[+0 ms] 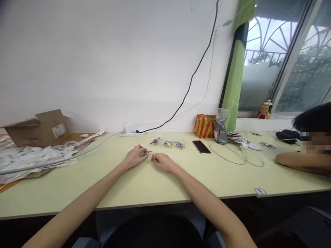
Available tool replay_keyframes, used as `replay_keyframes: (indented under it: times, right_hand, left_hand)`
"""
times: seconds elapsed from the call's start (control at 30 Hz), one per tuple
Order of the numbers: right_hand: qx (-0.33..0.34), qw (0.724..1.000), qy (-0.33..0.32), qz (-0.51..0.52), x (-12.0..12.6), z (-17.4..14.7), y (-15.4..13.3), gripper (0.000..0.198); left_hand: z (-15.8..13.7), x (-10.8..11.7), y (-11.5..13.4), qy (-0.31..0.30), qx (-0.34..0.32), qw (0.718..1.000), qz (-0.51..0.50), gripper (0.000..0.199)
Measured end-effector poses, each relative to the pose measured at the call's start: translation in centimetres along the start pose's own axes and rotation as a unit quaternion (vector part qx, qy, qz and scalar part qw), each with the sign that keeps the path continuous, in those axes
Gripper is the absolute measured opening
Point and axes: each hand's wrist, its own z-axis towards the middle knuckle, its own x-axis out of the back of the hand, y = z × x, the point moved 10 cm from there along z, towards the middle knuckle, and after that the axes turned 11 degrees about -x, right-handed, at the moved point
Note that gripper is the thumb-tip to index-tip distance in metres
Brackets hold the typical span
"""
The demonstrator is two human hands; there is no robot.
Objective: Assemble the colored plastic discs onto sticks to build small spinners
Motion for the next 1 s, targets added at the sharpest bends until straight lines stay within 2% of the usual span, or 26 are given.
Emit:
replay_keyframes:
  times: [0.17, 0.33, 0.47, 0.57, 0.77, 0.87, 1.0]
  right_hand:
    - [-0.021, 1.000, -0.007, -0.002, 0.1, -0.1, 0.1, 0.030]
    - [-0.027, 1.000, -0.012, 0.002, 0.3, -0.3, 0.0, 0.036]
    - [-0.031, 0.999, -0.020, 0.010, 0.3, -0.5, 0.0, 0.035]
    - [-0.031, 0.999, -0.022, 0.010, 0.3, -0.5, -0.1, 0.035]
    - [-0.022, 0.999, -0.025, 0.008, 0.2, -0.5, -0.2, 0.034]
    - [-0.006, 0.999, -0.024, 0.027, 0.3, -0.5, -0.7, 0.025]
    - [-0.003, 0.999, -0.025, 0.041, 0.3, -0.6, -1.0, 0.012]
  left_hand:
    - [-0.2, 0.3, -3.2, 0.007, 0.037, 0.999, 0.017, 0.053]
    - [-1.5, 1.2, -8.0, 0.033, 0.136, 0.989, 0.053, 0.043]
    - [-2.2, 1.1, -10.0, 0.027, 0.172, 0.984, 0.048, 0.037]
    - [-1.8, 0.3, -10.0, 0.010, 0.153, 0.988, 0.030, 0.041]
    - [-0.6, -1.9, -7.9, -0.050, 0.063, 0.997, -0.013, 0.057]
    - [-0.6, -2.5, -6.9, -0.077, 0.025, 0.996, -0.033, 0.064]
    - [-0.8, -2.9, -6.6, -0.099, 0.007, 0.994, -0.043, 0.065]
